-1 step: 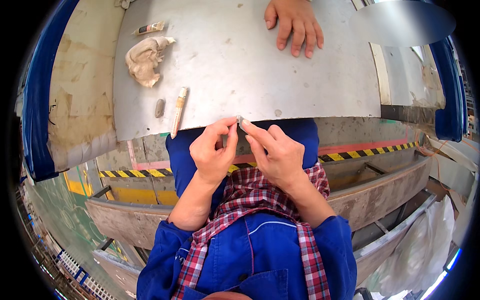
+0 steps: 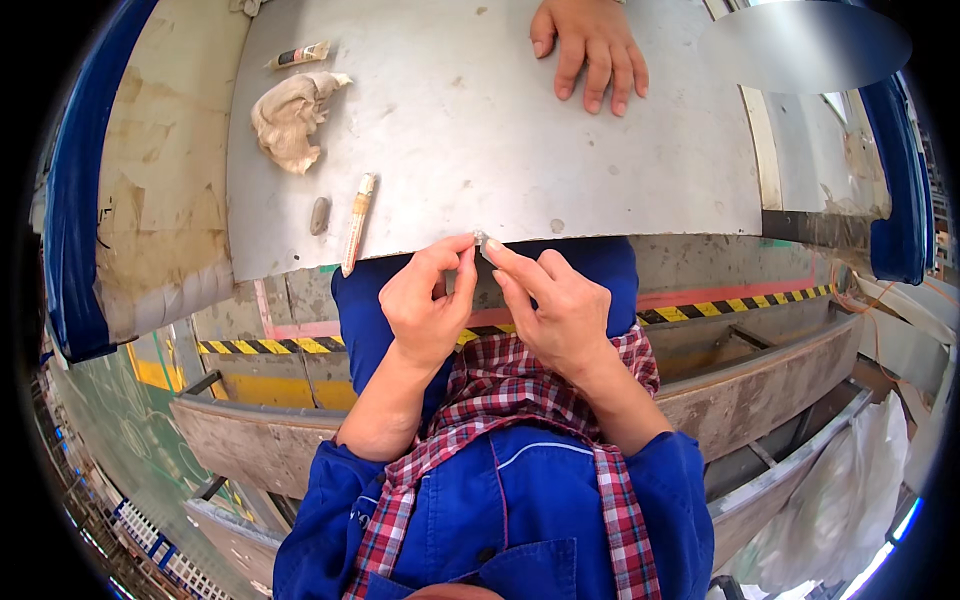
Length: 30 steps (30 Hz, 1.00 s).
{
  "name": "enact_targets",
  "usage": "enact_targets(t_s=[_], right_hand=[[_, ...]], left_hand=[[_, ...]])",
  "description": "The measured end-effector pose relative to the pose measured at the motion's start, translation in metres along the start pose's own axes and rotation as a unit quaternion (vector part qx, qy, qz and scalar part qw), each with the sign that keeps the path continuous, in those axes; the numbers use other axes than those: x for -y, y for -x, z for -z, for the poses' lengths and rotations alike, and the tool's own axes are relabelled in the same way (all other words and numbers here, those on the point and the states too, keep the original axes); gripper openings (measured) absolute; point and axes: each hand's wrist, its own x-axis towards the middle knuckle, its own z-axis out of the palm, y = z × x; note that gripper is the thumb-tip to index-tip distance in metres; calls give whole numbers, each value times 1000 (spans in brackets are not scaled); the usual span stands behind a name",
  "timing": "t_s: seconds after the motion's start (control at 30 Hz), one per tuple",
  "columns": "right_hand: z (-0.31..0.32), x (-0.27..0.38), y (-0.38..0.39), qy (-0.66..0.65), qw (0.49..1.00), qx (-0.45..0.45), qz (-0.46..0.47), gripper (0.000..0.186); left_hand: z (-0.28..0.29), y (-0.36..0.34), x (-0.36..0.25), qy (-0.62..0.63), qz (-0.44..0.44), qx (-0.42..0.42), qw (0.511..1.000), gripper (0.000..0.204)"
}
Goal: The person sits on the floor and uses a small abrasive tool to smooth the edges of a white wooden door panel. They then stand and use a utility knife to scrape along the grooves of the door panel, followed by applying a substance from a tube to the edge of the panel.
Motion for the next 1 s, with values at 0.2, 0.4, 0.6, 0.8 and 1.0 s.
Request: enact_targets(t_s=[0.2,0.4,0.6,0.8,1.0], right_hand=[[3,-3,-1,-7,1000,12,3,34],[-1,-13,2,-65,998,1,15,36],[3,-14,-1,-86,996,-34,8,36],[5,-8,-5,-40,999,8,23,35],[9,-5,-6,-24,998,48,19,35]], left_hand=[[0,1,0,9,-10,-6,1000,21],[-6,6,-3,50,4,-12,999,20],[-5,5,-2,60,50,-30,996,15],[-4,2,0,67,52,-41,996,17],[-3,3,3,56,45,-45,996,17]])
